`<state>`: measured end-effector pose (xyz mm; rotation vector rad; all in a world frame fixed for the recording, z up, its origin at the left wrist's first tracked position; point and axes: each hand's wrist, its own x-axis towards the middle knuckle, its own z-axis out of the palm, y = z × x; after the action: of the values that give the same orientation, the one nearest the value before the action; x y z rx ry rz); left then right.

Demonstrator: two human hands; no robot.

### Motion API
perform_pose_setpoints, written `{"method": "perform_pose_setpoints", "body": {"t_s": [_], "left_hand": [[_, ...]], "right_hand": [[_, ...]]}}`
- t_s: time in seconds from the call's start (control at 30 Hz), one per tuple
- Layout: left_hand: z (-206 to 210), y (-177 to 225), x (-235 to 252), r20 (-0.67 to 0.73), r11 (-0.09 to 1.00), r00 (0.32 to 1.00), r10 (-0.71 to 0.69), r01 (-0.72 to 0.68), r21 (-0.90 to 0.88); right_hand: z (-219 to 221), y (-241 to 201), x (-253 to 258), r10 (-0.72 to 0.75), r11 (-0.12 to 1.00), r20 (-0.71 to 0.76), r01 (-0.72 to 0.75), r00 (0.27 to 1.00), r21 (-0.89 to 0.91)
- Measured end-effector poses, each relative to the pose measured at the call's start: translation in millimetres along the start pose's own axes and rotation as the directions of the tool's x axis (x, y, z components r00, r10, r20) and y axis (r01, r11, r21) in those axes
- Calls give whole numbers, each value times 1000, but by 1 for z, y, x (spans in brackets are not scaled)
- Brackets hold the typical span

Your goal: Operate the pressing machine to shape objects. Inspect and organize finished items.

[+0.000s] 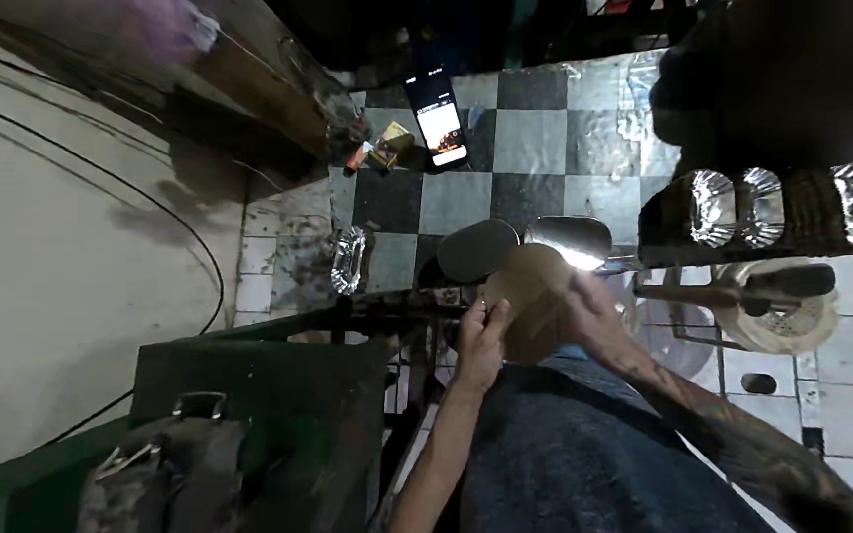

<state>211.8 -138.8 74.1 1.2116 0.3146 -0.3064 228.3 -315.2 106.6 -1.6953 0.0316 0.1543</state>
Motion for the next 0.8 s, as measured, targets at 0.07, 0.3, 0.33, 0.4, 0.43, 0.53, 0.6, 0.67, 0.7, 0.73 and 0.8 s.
{"method": "perform_pose_setpoints", "body": {"t_s": [0.07,0.3,0.33,0.4,0.43,0.53,0.6,0.67,0.7,0.73,0.8], "left_hand": [[5,2,-15,-15,990,998,-54,52,-128],[-17,-101,18,85,942,958,-273,249,223],[-19,-123,33,123,825,948,-294,186,534],[-2,-150,55,211,414,891,-402,-29,910],[17,-160,65,232,311,867,-440,-95,946],[74,-184,100,238,369,845,-478,-53,928],[98,-184,112,230,384,817,-529,-11,923],[100,-166,104,262,439,805,-532,-3,898],[92,-151,94,286,472,818,-498,-21,881],[81,-132,83,292,496,850,-438,-43,867],[54,-87,52,250,524,940,-230,-97,846]], "right_hand": [[-4,3,-1,99,974,200,-136,975,183],[-40,74,0,348,931,430,-362,833,-53],[-50,92,-4,405,907,447,-290,798,-304],[-63,104,-25,558,737,484,-135,674,-662],[-67,101,-38,637,661,492,-93,593,-745],[-69,85,-67,765,544,483,-27,426,-839],[-71,80,-73,789,522,483,2,380,-853],[-70,75,-75,796,519,504,49,336,-853],[-67,70,-74,786,530,525,83,325,-844],[-64,66,-71,769,542,551,126,325,-831],[-52,52,-63,768,525,567,213,299,-824]]}}
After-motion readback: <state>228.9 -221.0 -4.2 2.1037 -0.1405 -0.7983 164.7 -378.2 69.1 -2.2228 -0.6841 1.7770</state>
